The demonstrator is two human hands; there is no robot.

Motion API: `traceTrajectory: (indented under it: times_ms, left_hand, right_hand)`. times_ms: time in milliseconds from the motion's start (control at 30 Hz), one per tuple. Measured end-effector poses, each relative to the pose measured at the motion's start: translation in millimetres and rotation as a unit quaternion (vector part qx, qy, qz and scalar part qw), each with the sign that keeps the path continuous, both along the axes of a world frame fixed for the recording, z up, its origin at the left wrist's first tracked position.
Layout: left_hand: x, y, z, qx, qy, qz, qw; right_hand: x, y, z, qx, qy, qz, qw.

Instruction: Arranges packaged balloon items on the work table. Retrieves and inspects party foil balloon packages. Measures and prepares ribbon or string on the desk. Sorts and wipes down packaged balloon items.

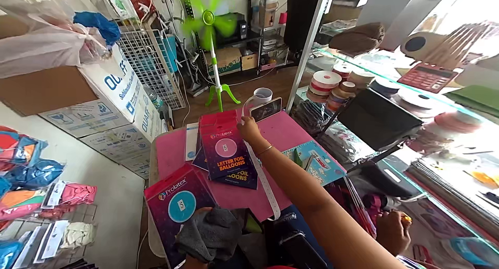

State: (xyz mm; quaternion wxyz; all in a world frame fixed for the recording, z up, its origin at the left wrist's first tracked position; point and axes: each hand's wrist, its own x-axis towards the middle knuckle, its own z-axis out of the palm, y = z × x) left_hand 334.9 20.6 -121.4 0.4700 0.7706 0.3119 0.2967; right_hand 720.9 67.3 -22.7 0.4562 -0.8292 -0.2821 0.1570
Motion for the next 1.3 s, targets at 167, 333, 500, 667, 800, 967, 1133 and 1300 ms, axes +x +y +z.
traceTrajectory:
  times_ms: [167,333,500,667,800,967,1133,1300]
  left_hand:
    - [3.0,-5.8,9.1,-0.044,-0.031,0.025,0.998]
    - [3.9,12.2,-19.8,-0.126,-0.246,-0.109,0.955]
    - [6.1,-1.5,10.2,-0.062,0.001,0.018,0.998]
    - [6.9,-9.4,24.0,-0.067,0.011,0.039,0.997]
    - [5.6,-26.3,47.8,-0.107,0.080,0.117,0.984]
    - [-4.3,-28.5,48.9,-0.090,-0.054,0.102,0.989]
    - [39.6,-11.2,87.3,-0.138,-0.228,-0.082,0.960]
    - [18.3,-13.9,88.7,0.027,-0.109,-0.078,0.991]
  right_hand:
    - [9.4,4.0,-3.2,-0.087,0.032,-0.035,0.995]
    - [22.6,-12.9,-9.3,-0.143,0.048,-0.015,0.988]
    - [24.1,-36.1,-6.2,-0.121,0.031,0.019,0.992]
    - [9.3,-58.0,1.3,-0.064,0.023,0.009,0.998]
    - [-12.5,-78.6,6.3,-0.061,-0.011,0.017,0.998]
    - [-85.6,-124.6,1.4,0.120,-0.037,0.230,0.965]
    - [-166.4,-148.2,-9.9,0.301,0.051,0.499,0.811]
    - [-170.3,-149.2,-24.4,0.307,0.018,0.443,0.842]
